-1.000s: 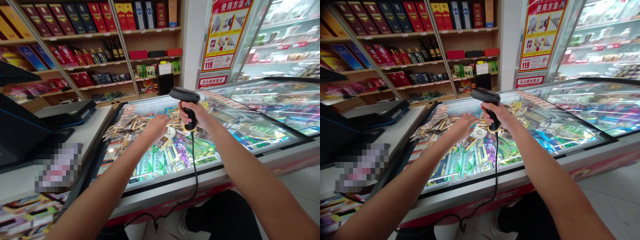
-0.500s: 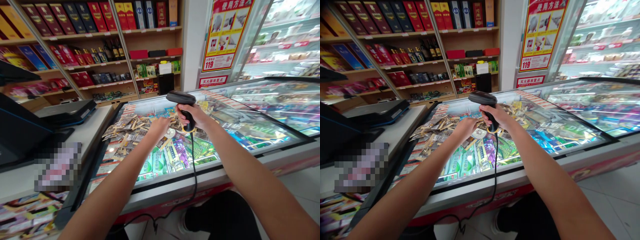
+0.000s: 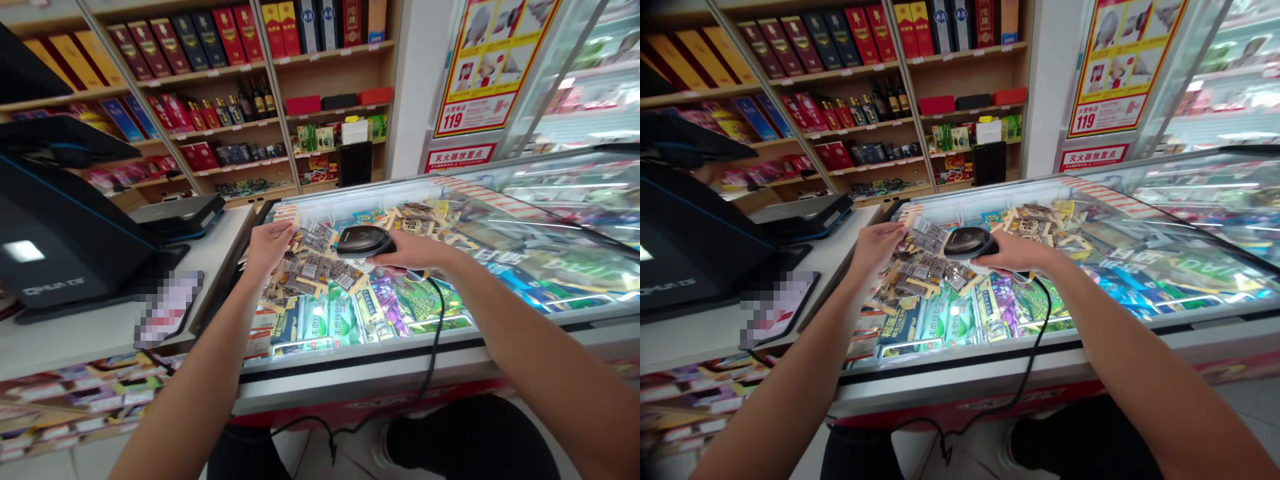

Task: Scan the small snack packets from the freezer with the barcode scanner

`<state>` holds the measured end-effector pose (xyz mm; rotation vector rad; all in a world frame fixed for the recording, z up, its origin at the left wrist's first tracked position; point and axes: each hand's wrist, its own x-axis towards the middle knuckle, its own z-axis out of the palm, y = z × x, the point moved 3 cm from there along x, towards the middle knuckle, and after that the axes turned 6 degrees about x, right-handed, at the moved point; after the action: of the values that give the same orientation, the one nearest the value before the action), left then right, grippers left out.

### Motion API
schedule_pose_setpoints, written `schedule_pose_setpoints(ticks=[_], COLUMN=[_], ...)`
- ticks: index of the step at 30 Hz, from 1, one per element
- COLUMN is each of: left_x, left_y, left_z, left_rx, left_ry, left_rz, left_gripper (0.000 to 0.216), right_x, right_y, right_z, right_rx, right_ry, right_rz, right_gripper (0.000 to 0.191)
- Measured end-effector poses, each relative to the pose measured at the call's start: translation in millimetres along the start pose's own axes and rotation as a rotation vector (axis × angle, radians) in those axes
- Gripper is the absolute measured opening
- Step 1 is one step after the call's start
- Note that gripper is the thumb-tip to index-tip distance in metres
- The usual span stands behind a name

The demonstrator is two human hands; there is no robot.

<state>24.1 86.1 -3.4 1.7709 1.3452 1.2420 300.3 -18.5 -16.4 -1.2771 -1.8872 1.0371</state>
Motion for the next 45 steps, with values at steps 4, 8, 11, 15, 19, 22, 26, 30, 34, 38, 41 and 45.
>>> schedule_pose_setpoints(ticks=[4, 8, 11, 15, 19, 22, 26, 30, 34, 38, 41, 45], left_x=[8.7, 10.1, 6.9, 5.5, 5.8, 1.2, -16.0, -43.1, -68.3, -75.9, -74.1, -75.0], left_y=[-9.7, -9.5, -7.4, -6.9, -5.8, -3.8, 7.9, 43.9, 74.7, 78.3, 72.6, 73.6], left_z=[-5.2, -6.3, -5.6, -5.4, -11.1, -14.2, -9.0, 15.2, 77.0, 142.8, 172.4, 174.4], left_rx=[-0.001, 0.022, 0.028, 0.063, 0.29, 0.668, 1.048, 1.171, 1.119, 1.066, 1.064, 1.055], left_ry=[0.018, 0.026, 0.028, 0.016, -0.008, -0.068, -0.124, -0.013, -0.335, -0.533, -0.565, -0.53], left_rz=[-0.01, 0.025, 0.028, 0.05, 0.142, 0.187, 0.258, 0.429, 0.584, 0.609, 0.617, 0.623], left_gripper=[0.026, 0.024, 0.024, 0.026, 0.029, 0.025, 0.032, 0.038, 0.041, 0.062, 0.054, 0.036], right_x=[2.3, 0.4, -1.9, -2.9, -0.6, 0.6, -1.3, -2.3, -1.8, -0.9, -0.1, 0.6], right_y=[1.7, -4.6, -12.4, -9.0, -0.3, 1.8, 3.9, 7.2, 9.4, 10.0, 11.1, 13.4], right_z=[5.0, 5.9, 5.1, 1.2, -6.8, -18.4, -36.6, -46.6, -47.6, -46.0, -45.9, -46.1], right_rx=[-0.024, -0.005, 0.014, 0.029, 0.222, 0.493, 0.76, 0.887, 0.932, 0.934, 0.947, 0.956], right_ry=[0.063, 0.055, 0.044, 0.065, 0.107, 0.211, 0.401, 0.465, 0.491, 0.475, 0.468, 0.481], right_rz=[-0.057, -0.018, -0.033, 0.023, 0.0, -0.041, -0.035, -0.028, -0.03, -0.011, 0.004, 0.027], right_gripper=[0.024, 0.024, 0.023, 0.027, 0.034, 0.034, 0.035, 0.036, 0.035, 0.033, 0.032, 0.032])
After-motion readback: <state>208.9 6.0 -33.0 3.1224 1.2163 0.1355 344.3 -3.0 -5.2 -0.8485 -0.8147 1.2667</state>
